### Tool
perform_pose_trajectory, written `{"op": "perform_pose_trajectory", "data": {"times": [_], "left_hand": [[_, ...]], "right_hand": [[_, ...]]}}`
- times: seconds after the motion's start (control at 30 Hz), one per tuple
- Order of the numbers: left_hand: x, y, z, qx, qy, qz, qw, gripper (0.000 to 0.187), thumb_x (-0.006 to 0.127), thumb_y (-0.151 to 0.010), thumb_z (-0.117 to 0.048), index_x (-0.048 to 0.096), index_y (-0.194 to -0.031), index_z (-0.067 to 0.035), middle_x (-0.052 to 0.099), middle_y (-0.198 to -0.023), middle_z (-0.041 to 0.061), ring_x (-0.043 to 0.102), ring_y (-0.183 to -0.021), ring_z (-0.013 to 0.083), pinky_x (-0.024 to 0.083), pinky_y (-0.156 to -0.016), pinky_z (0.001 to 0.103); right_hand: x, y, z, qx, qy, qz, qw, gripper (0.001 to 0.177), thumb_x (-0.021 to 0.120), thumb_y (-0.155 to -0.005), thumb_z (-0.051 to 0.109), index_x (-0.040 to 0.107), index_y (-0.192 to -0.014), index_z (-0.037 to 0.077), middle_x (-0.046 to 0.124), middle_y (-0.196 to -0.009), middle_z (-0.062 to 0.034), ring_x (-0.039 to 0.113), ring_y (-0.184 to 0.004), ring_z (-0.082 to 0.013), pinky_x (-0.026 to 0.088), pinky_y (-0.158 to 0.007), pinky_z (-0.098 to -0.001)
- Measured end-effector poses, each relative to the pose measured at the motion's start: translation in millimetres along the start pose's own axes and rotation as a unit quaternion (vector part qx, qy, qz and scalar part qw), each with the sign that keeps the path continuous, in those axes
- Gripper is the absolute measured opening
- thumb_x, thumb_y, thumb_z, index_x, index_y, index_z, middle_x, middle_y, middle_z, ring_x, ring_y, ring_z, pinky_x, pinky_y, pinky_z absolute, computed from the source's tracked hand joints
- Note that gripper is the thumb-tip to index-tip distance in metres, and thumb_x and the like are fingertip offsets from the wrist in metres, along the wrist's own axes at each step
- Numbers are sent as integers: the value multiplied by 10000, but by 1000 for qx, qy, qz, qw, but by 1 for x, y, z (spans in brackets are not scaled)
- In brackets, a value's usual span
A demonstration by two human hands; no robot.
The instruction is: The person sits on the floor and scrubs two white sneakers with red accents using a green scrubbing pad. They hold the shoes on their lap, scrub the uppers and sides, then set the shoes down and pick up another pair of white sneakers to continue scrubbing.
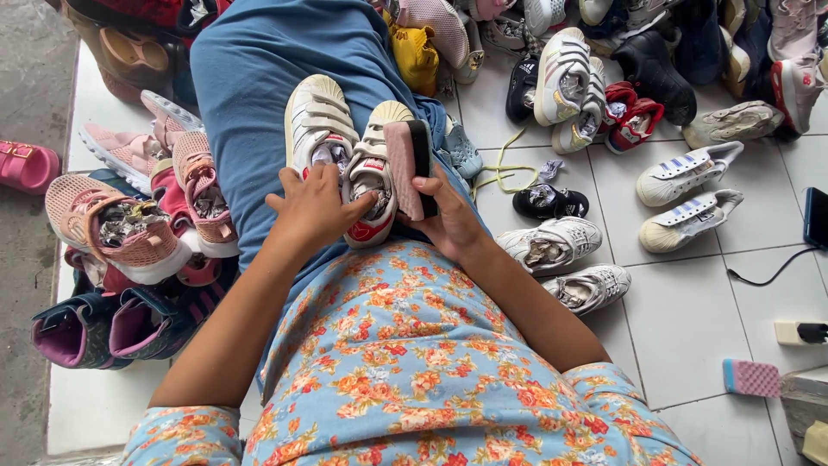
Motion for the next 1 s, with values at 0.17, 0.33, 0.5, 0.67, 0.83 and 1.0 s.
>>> {"op": "perform_pose_trajectory", "data": {"times": [0.17, 0.33, 0.5, 0.67, 0.83, 1.0], "left_hand": [[-9, -11, 0, -20, -31, 19, 999, 557, 614, -956, -579, 665, -1148, -58, 706, -1037, 194, 458, -1122, 386, 417, -847, 662], [-2, -29, 4, -15, -80, 56, 995, 607, 590, -924, -650, 660, -1133, -84, 736, -1003, 240, 542, -1044, 384, 414, -803, 558], [-14, -34, 0, -16, -18, 24, 999, 665, 691, -863, -669, 703, -1141, -66, 742, -998, 265, 617, -939, 358, 455, -688, 437], [-11, -29, 12, 0, 80, -47, 996, 547, 820, -815, -603, 686, -936, -87, 664, -823, 208, 509, -912, 317, 482, -669, 386], [-38, -18, 16, 53, 156, -150, 975, 483, 919, -763, -485, 700, -865, -67, 639, -761, 183, 467, -911, 322, 476, -689, 405], [-94, 12, 32, 10, 144, -201, 969, 458, 930, -785, -471, 611, -909, -166, 579, -937, 120, 473, -983, 303, 435, -711, 425]], "right_hand": [[-19, -10, -19, 43, -17, -9, 999, 741, 732, -878, 281, 395, -1537, 239, 540, -1405, -223, 627, -1149, -404, 492, -960, -722], [-17, -6, -19, 66, -8, -1, 998, 661, 714, -890, 296, 448, -1494, 274, 605, -1344, -217, 663, -1117, -423, 514, -902, -746], [3, 4, -8, 56, -12, 18, 998, 579, 689, -894, 228, 477, -1433, 242, 664, -1119, -245, 688, -1027, -394, 545, -887, -729], [3, -4, -12, 18, 6, 30, 999, 570, 696, -891, 217, 475, -1415, 251, 638, -1140, -215, 671, -1011, -346, 567, -884, -702], [33, 5, 19, -30, 36, 52, 998, 528, 722, -877, 245, 489, -1350, 261, 634, -1135, -148, 663, -987, -268, 616, -863, -635], [94, 13, 41, -34, 51, 194, 979, 673, 745, -820, 214, 388, -1385, 138, 520, -1225, -128, 628, -1037, -256, 614, -904, -445]]}}
Point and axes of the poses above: each hand's wrist, its own y-axis away from the middle knuckle, its own x-axis out of the palm, z = x × y, the point moved 7 cm from there along -y, towards the middle knuckle
